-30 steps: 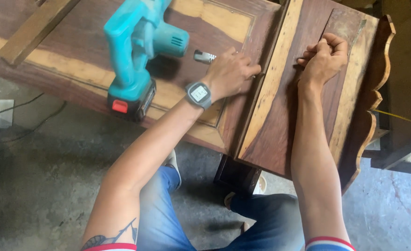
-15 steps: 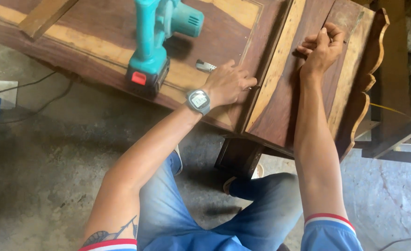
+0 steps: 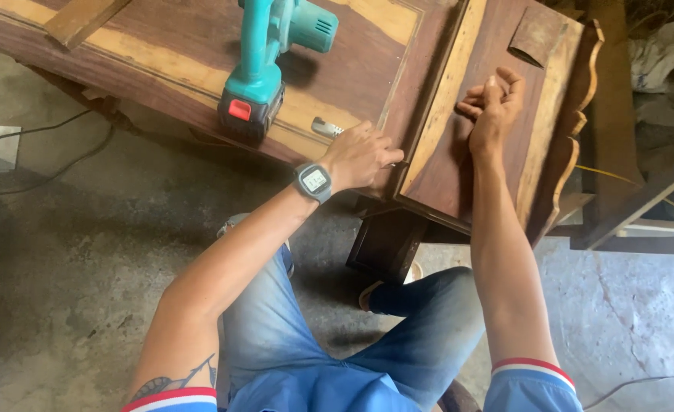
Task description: The person uses a metal rasp to smooth the edges of a wooden furniture piece. They then switch to a piece of sandpaper to sand the surface and edges of the wood, working along the seams and corners.
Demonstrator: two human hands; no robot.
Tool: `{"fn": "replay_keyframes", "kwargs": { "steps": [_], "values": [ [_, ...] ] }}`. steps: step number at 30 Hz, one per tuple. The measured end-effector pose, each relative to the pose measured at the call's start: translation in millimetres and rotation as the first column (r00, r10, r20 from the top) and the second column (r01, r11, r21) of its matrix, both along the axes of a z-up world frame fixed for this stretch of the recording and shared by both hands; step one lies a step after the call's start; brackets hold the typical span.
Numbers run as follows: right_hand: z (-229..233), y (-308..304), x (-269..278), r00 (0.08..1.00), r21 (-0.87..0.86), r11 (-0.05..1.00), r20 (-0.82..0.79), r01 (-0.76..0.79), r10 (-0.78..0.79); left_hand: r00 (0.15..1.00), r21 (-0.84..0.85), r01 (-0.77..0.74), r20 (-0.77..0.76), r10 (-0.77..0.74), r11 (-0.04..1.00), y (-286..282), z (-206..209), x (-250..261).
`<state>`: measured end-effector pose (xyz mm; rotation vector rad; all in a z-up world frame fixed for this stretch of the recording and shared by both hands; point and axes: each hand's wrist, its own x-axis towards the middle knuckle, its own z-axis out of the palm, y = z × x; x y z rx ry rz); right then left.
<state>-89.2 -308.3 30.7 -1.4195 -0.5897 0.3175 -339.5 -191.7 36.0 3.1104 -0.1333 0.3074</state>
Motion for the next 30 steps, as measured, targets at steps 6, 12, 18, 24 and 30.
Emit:
{"fn": "replay_keyframes", "kwargs": {
  "steps": [6,12,18,24,30],
  "values": [
    [-21,-14,-6,1.000,0.036,0.999,-0.006,0.029,-0.029,0.997,-0.152,-0.012,0.074,0.023,0.988,-9,-32,-15],
    [-15,-30,-27,1.000,0.047,0.999,0.000,0.018,-0.018,0.996,-0.270,-0.067,0.038,0.080,0.960,-28,-28,-52],
    [-19,-27,-21,1.000,0.050,0.999,0.003,0.010,-0.010,0.966,-0.308,-0.197,0.099,0.237,0.931,1,-48,-6],
    [-11,-25,-27,1.000,0.049,0.999,-0.013,0.019,-0.018,0.953,-0.301,-0.224,0.132,0.273,0.927,17,-49,48],
    [-12,-25,-23,1.000,0.025,1.000,0.009,0.007,-0.008,0.962,-0.286,-0.206,0.119,0.248,0.936,26,-50,66]
  ]
}}
